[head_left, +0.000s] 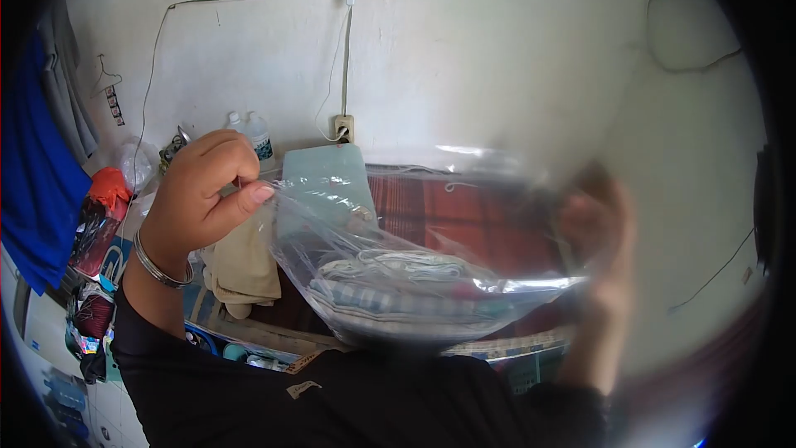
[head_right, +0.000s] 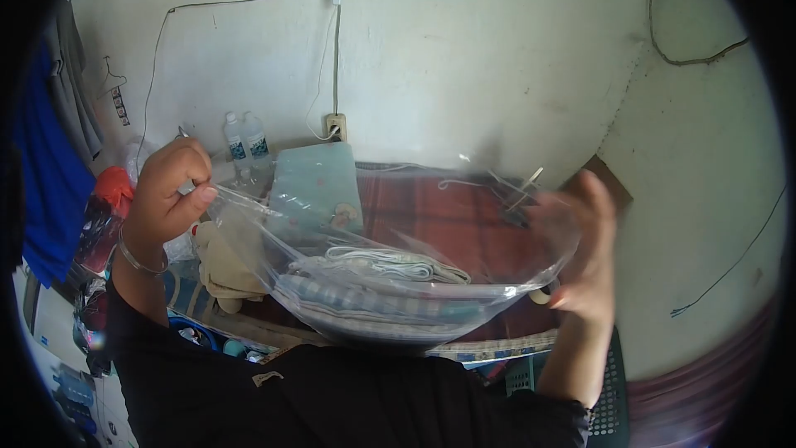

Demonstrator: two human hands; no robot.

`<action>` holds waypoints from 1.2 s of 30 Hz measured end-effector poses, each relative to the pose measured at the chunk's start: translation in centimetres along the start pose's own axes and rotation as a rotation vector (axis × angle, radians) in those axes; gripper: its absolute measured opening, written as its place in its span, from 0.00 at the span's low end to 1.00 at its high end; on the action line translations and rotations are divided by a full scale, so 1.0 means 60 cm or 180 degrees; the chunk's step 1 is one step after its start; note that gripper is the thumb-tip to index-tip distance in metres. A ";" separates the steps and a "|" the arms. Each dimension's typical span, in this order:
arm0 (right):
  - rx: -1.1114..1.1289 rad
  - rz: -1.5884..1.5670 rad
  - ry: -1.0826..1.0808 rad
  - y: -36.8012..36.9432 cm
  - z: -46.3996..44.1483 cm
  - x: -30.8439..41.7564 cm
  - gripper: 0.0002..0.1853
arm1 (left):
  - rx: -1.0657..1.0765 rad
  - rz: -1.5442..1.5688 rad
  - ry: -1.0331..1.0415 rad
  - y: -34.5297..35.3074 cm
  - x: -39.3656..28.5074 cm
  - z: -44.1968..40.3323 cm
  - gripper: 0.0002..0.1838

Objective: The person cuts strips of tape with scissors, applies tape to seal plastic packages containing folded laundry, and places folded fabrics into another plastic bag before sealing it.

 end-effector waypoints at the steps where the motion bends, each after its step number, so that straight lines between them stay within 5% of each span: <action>1: 0.0293 -0.0033 0.0382 0.009 0.017 -0.040 0.59 | -0.0114 -0.0122 0.0069 -0.005 -0.004 -0.001 0.12; 2: 0.0579 -0.0074 0.0764 0.018 0.035 -0.076 0.65 | -0.0221 -0.0246 0.0142 -0.009 -0.009 -0.002 0.12; 3: 0.0686 0.0019 0.1089 0.027 0.048 -0.083 0.58 | -0.0192 -0.0235 0.0147 -0.007 -0.009 -0.003 0.12; 5: 0.0497 0.0005 0.0914 -0.003 0.048 -0.095 0.27 | -0.0092 -0.0463 0.0186 -0.002 -0.006 -0.005 0.11; 7: -0.0064 -0.0160 0.0744 -0.018 0.034 -0.074 0.09 | -0.0029 -0.0599 0.0029 -0.002 0.001 -0.004 0.10; 9: -0.0146 -0.0076 0.0686 -0.025 0.023 -0.069 0.07 | 0.0034 -0.0750 -0.0109 0.006 0.000 -0.014 0.09; 11: -0.0216 0.0078 0.0662 -0.028 0.013 -0.072 0.07 | -0.0355 -0.1980 0.0227 0.002 -0.030 -0.032 0.08; 17: -0.0364 0.0298 0.0610 -0.024 -0.012 -0.066 0.04 | -0.0043 -0.0716 0.0707 0.162 -0.218 -0.139 0.45; 19: -0.0308 0.0325 0.0537 -0.020 -0.018 -0.054 0.04 | 0.0143 -0.0927 0.0541 0.240 -0.222 -0.161 0.48; 22: -0.0345 0.0365 0.0487 -0.018 -0.024 -0.036 0.04 | 0.1109 -0.1006 0.0153 0.323 -0.198 -0.199 0.41; 24: -0.0197 0.0343 0.0347 -0.021 -0.024 -0.022 0.04 | 0.2625 -0.0742 -0.0812 0.387 -0.159 -0.173 0.29; 27: -0.0169 0.0323 0.0241 -0.032 -0.026 -0.006 0.04 | 0.2470 -0.0089 -0.0571 0.404 -0.170 -0.168 0.18; 31: -0.0344 -0.0116 -0.0066 -0.062 -0.020 0.002 0.06 | 0.2483 -0.0612 -0.0639 0.414 -0.162 -0.143 0.12; 32: -0.0516 -0.0424 -0.0172 -0.082 -0.017 -0.001 0.07 | 0.1968 -0.0538 -0.0182 0.408 -0.171 -0.150 0.11; 33: -0.0397 -0.0295 0.0013 -0.100 -0.008 -0.028 0.10 | 0.1447 -0.0458 0.0264 0.398 -0.187 -0.154 0.10; 36: -0.0019 0.0746 0.1116 -0.161 0.049 -0.224 0.14 | 0.1116 -0.0503 0.0230 0.395 -0.184 -0.147 0.08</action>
Point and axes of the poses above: each hand's wrist, its own z-axis away from the middle knuckle, its own y-axis out of the palm, x = y × z, the point moved 10 cm from there along -z, towards the middle knuckle, and after that the axes turned 8 degrees about -x, right-handed, at the moved point
